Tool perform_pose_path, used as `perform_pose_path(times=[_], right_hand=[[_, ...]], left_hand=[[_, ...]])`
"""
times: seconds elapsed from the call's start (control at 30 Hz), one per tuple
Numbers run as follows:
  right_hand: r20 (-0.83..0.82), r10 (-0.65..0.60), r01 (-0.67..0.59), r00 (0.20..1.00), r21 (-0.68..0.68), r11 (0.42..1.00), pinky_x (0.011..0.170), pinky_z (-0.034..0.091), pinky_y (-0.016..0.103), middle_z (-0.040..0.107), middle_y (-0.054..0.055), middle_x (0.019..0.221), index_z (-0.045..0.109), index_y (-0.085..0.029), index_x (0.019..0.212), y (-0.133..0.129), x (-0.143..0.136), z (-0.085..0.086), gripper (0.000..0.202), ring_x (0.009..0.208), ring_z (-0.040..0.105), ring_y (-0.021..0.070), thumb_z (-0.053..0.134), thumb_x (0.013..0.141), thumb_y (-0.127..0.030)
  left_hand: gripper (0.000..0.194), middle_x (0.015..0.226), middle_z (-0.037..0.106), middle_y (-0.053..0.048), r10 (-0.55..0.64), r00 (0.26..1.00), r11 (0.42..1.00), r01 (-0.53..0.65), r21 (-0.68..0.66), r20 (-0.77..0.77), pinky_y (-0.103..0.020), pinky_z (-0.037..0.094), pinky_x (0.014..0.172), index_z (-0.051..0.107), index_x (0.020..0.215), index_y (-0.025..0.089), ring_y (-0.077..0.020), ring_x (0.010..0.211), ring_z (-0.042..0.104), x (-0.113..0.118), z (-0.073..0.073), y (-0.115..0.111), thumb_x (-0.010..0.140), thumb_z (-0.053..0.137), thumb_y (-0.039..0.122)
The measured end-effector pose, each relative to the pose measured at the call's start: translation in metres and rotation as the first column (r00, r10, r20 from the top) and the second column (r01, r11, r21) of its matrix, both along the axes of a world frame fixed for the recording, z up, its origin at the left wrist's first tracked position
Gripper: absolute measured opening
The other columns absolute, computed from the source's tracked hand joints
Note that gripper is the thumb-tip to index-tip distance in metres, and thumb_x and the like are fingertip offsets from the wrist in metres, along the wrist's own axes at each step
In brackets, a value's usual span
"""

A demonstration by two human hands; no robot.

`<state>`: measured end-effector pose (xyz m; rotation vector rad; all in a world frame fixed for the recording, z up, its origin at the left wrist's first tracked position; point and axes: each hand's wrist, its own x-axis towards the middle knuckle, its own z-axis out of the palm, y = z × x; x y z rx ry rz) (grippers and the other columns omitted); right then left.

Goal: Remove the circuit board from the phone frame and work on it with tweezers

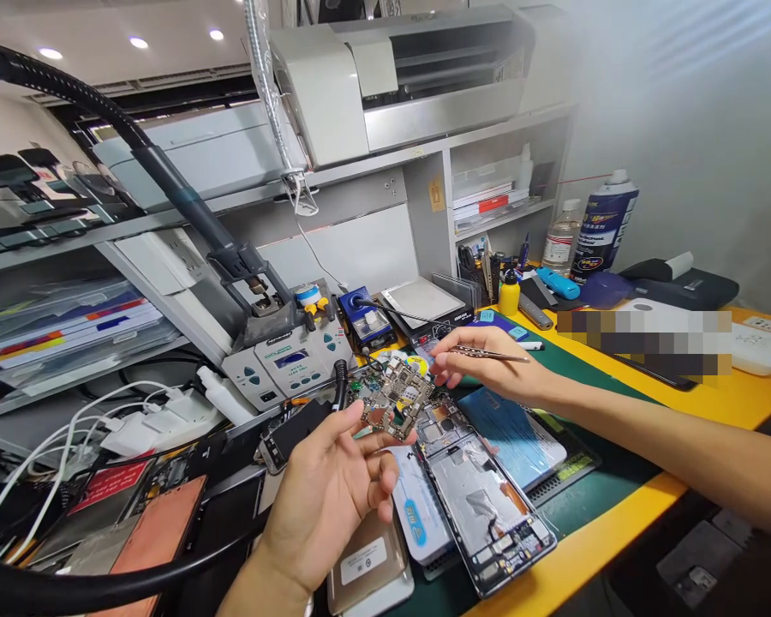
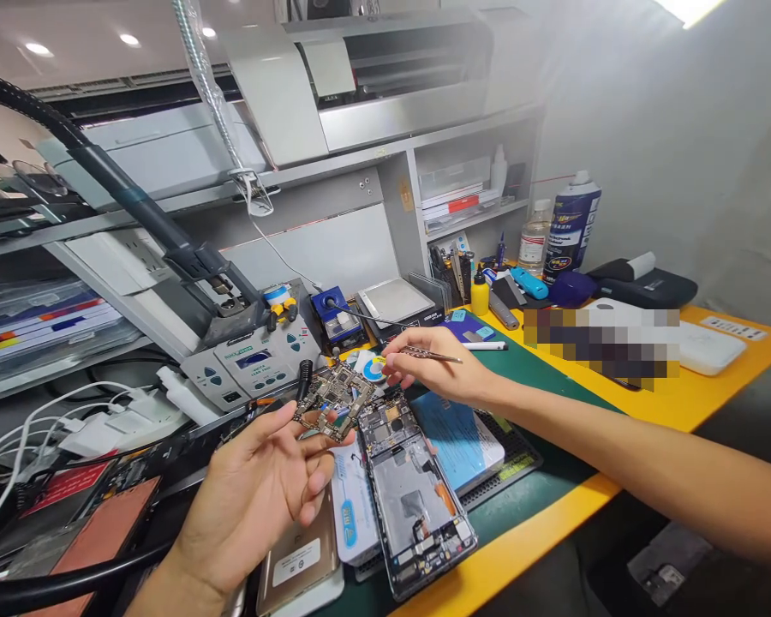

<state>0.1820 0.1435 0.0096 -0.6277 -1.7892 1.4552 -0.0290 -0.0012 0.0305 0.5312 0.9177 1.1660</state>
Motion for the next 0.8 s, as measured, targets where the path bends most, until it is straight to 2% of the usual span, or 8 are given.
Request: perform_pose_path(times=[0.27, 0.4, 0.43, 0.5, 0.6, 0.63, 0.7, 0.8], right_hand=[[-0.064, 0.092, -0.107, 0.994, -0.302, 0.947, 0.065, 0.059, 0.03, 0.075, 0.006, 0.083, 0.065, -0.015, 0.087, -0.008, -0.001, 0.005, 0.03, 0.074, 0.075, 0.0202, 0.08, 0.081, -0.041], [-0.097, 0.13, -0.158, 0.987, -0.38, 0.911, 0.064, 0.059, 0.029, 0.076, 0.007, 0.086, 0.065, -0.015, 0.088, -0.01, 0.001, 0.008, 0.029, 0.074, 0.076, 0.021, 0.081, 0.08, -0.038], [-0.105, 0.144, -0.174, 0.984, -0.401, 0.899, 0.063, 0.059, 0.029, 0.076, 0.007, 0.086, 0.065, -0.015, 0.088, -0.01, 0.001, 0.009, 0.029, 0.074, 0.076, 0.0218, 0.081, 0.08, -0.037], [-0.121, 0.164, -0.201, 0.979, -0.441, 0.875, 0.062, 0.059, 0.03, 0.075, 0.006, 0.084, 0.065, -0.015, 0.089, -0.01, 0.001, 0.01, 0.029, 0.073, 0.076, 0.0224, 0.082, 0.077, -0.035], [-0.133, 0.155, -0.2, 0.979, -0.484, 0.852, 0.062, 0.06, 0.03, 0.071, 0.002, 0.077, 0.067, -0.015, 0.093, -0.01, 0.002, 0.011, 0.029, 0.067, 0.073, 0.0186, 0.084, 0.073, -0.027], [-0.131, 0.147, -0.193, 0.981, -0.492, 0.849, 0.062, 0.06, 0.03, 0.071, 0.002, 0.076, 0.067, -0.015, 0.094, -0.009, 0.002, 0.01, 0.03, 0.065, 0.071, 0.017, 0.085, 0.071, -0.024], [-0.121, 0.134, -0.176, 0.984, -0.5, 0.848, 0.061, 0.06, 0.03, 0.07, 0.002, 0.075, 0.068, -0.015, 0.096, -0.009, 0.002, 0.01, 0.032, 0.063, 0.068, 0.0153, 0.085, 0.069, -0.02], [-0.111, 0.131, -0.169, 0.985, -0.491, 0.854, 0.061, 0.06, 0.031, 0.069, 0.002, 0.075, 0.069, -0.015, 0.096, -0.008, 0.003, 0.008, 0.033, 0.064, 0.065, 0.0147, 0.085, 0.067, -0.018]], left_hand=[[0.037, 0.095, 0.071, -0.014, 0.006, 0.994, 1.0, -0.006, 0.0, -0.113, -0.024, 0.051, 0.04, 0.068, 0.1, 0.008, -0.0121, 0.055, 0.057, 0.001, -0.001, 0.0, 0.095, 0.053, 0.041], [0.04, 0.095, 0.068, -0.008, 0.138, 0.939, 0.987, -0.103, 0.125, -0.316, -0.026, 0.053, 0.049, 0.062, 0.109, 0.014, -0.0134, 0.062, 0.058, 0.009, -0.005, -0.005, 0.086, 0.071, 0.045], [0.044, 0.098, 0.067, -0.007, 0.211, 0.889, 0.97, -0.138, 0.201, -0.407, -0.026, 0.054, 0.053, 0.06, 0.112, 0.017, -0.0134, 0.066, 0.059, 0.011, -0.007, -0.006, 0.082, 0.077, 0.044], [0.05, 0.096, 0.067, -0.003, 0.369, 0.705, 0.911, -0.145, 0.386, -0.605, -0.026, 0.054, 0.064, 0.057, 0.117, 0.021, -0.0137, 0.072, 0.061, 0.016, -0.013, -0.01, 0.078, 0.083, 0.039], [0.05, 0.09, 0.064, 0.0, 0.547, 0.326, 0.809, 0.031, 0.587, -0.771, -0.029, 0.054, 0.075, 0.055, 0.123, 0.024, -0.0158, 0.078, 0.063, 0.019, -0.024, -0.012, 0.081, 0.08, 0.034], [0.05, 0.095, 0.064, -0.002, 0.574, 0.246, 0.784, 0.107, 0.611, -0.781, -0.031, 0.055, 0.078, 0.054, 0.126, 0.025, -0.0168, 0.081, 0.063, 0.018, -0.028, -0.012, 0.083, 0.078, 0.032], [0.051, 0.113, 0.062, -0.006, 0.624, 0.147, 0.73, 0.239, 0.64, -0.767, -0.035, 0.056, 0.083, 0.051, 0.13, 0.026, -0.0183, 0.087, 0.063, 0.015, -0.035, -0.01, 0.085, 0.075, 0.028], [0.054, 0.128, 0.057, -0.009, 0.662, 0.098, 0.685, 0.323, 0.653, -0.743, -0.037, 0.057, 0.087, 0.048, 0.136, 0.027, -0.0197, 0.095, 0.063, 0.01, -0.039, -0.008, 0.087, 0.071, 0.023]])
